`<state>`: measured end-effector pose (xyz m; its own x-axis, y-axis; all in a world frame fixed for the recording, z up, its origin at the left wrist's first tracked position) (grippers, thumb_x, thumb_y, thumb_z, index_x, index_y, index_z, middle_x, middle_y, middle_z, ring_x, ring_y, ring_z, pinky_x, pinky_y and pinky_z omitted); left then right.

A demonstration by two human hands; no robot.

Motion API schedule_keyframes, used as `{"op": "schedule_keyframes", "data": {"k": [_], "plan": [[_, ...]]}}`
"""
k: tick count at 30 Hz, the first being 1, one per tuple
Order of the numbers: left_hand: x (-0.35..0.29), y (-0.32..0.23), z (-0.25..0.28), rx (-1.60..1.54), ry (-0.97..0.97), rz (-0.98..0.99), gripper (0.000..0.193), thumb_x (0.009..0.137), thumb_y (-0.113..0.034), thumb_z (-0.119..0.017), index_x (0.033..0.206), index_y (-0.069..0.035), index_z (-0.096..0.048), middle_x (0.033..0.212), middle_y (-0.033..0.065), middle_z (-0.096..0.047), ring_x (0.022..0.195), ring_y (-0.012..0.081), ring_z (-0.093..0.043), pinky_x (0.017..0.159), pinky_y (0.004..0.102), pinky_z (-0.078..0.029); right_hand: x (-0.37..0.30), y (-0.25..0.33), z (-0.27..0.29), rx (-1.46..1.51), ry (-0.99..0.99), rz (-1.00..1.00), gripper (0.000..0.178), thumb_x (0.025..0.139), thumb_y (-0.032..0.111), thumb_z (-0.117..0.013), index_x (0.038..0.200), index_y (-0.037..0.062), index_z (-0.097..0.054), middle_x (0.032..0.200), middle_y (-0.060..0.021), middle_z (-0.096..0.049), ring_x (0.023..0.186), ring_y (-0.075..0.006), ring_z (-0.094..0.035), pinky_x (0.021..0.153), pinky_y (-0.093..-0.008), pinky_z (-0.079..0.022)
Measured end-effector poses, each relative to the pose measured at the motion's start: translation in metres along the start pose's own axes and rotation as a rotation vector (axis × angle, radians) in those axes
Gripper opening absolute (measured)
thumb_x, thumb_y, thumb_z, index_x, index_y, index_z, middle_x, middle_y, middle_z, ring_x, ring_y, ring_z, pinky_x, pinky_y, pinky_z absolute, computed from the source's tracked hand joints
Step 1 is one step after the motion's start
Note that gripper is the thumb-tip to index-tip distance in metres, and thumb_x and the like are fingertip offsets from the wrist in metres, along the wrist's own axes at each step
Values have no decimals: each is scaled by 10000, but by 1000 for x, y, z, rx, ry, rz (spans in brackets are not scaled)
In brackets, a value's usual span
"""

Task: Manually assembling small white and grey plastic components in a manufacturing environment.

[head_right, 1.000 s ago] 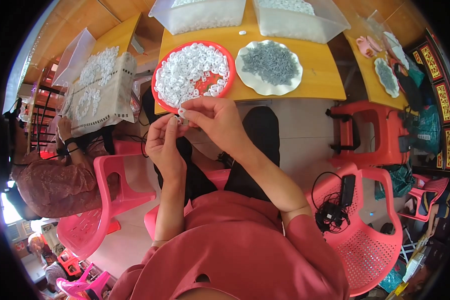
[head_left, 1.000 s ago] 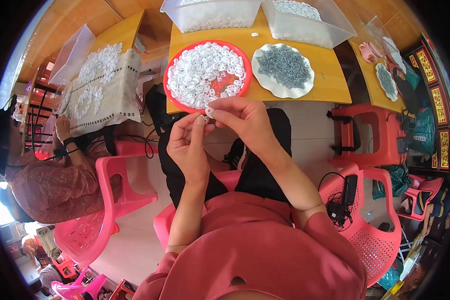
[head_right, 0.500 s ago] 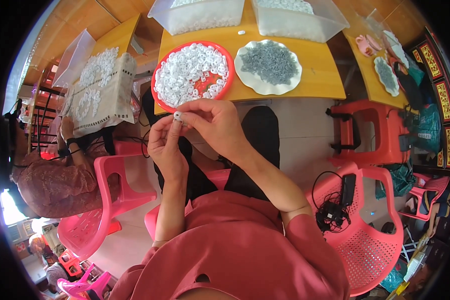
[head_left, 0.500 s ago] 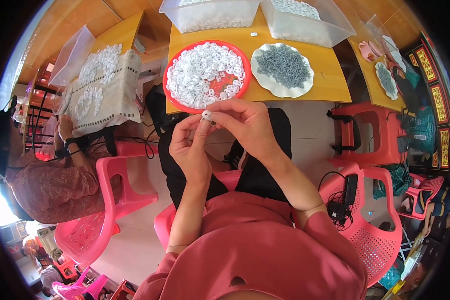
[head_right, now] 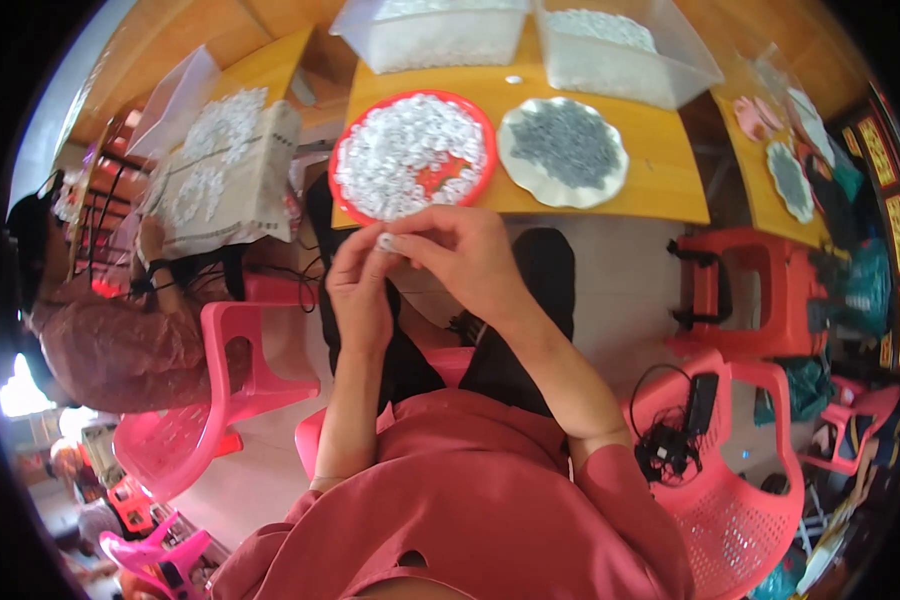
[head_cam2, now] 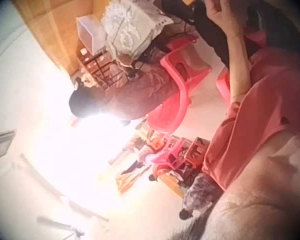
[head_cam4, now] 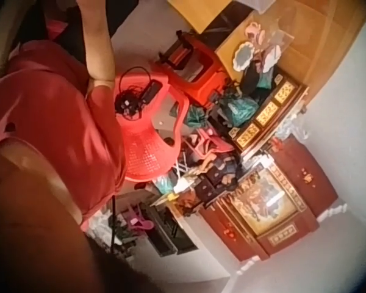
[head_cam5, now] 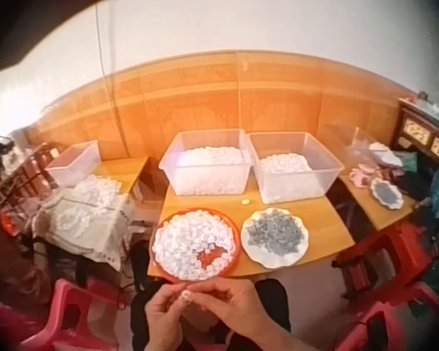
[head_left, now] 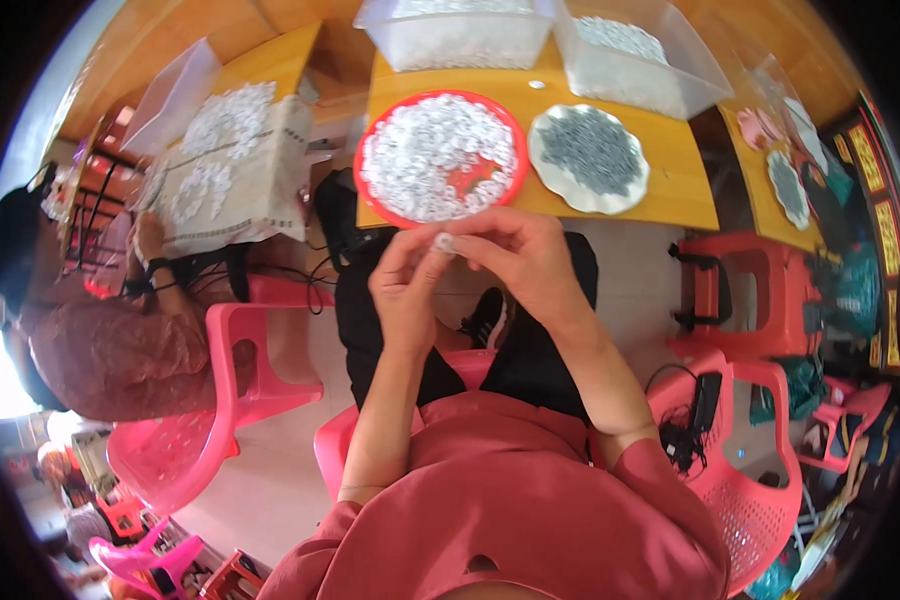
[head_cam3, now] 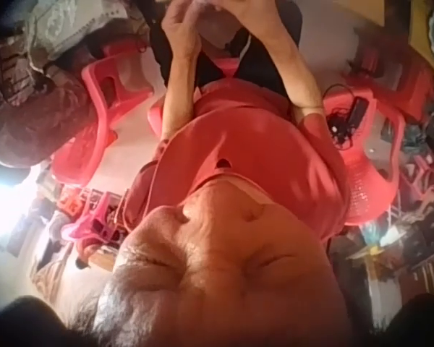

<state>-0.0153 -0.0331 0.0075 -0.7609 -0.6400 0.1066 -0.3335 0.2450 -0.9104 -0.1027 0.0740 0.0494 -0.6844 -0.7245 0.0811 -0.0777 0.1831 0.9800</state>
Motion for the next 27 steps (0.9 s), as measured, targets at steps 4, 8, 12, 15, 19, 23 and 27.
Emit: {"op": "schedule_keyframes", "data": {"k": [4, 8, 12, 15, 19, 23, 27], "plan": [[4, 2, -3, 103, 329, -143, 254, 893, -69, -537, 1130, -5, -599, 1153, 83, -534, 1061, 162, -518, 886, 282, -432, -3, -13, 9, 164, -43, -88, 157, 799, 36, -668, 925, 21, -575, 816, -36, -636, 684, -77, -581, 608, -204, -465], [0, -6, -10, 10, 420, -157, 269, 908, -96, -529, 1153, 5, -579, 1156, 92, -545, 1038, 157, -533, 872, 283, -445, -7, -8, 6, 292, -31, -165, 161, 788, -2, -666, 866, 45, -533, 799, -29, -616, 662, -79, -568, 605, -198, -461], [-3, -8, -11, -6, 379, -118, 267, 912, -116, -531, 1137, 17, -581, 1123, 90, -569, 965, 150, -564, 838, 277, -461, -6, -7, 3, 355, -25, -151, 214, 777, -19, -673, 788, 78, -483, 764, -15, -588, 635, -74, -555, 596, -195, -456], [-3, -9, -14, -39, 331, -134, 255, 914, -131, -532, 1106, 27, -589, 1102, 92, -582, 884, 136, -578, 779, 263, -474, -6, -7, 2, 374, -29, -154, 249, 772, -28, -673, 762, 90, -454, 756, -6, -570, 628, -72, -549, 587, -193, -447], [1, -10, -11, 1, 330, -159, 241, 920, -143, -528, 1069, 34, -596, 1097, 99, -586, 826, 120, -568, 727, 248, -469, -4, -9, -1, 380, 17, -149, 238, 810, -17, -633, 769, 103, -432, 776, -24, -577, 639, -83, -558, 623, -225, -502], [1, -3, -11, -182, 218, -69, 265, 922, -190, -534, 1066, 21, -603, 1107, 100, -589, 813, 118, -555, 746, 242, -456, 0, -11, -1, 354, 75, -176, 83, 890, 110, -579, 909, 35, -547, 784, -29, -592, 600, -72, -538, 535, -199, -452], [-1, 3, -6, -142, 146, -73, 313, 918, -255, -548, 1092, 0, -605, 1141, 88, -579, 811, 108, -512, 799, 262, -434, -3, -4, -7, 283, 191, -224, 190, 915, 188, -556, 921, 15, -635, 721, -13, -599, 519, -27, -486, 477, -175, -401]]}}
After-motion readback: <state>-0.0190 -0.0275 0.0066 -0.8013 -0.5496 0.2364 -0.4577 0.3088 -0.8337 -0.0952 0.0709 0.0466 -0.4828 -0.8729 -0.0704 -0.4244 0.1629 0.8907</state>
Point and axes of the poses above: each hand's wrist, its own x-axis towards the middle knuckle, its own z-axis out of the back of the hand, y = z × x, the point moved 3 cm from there along x, towards the middle knuckle
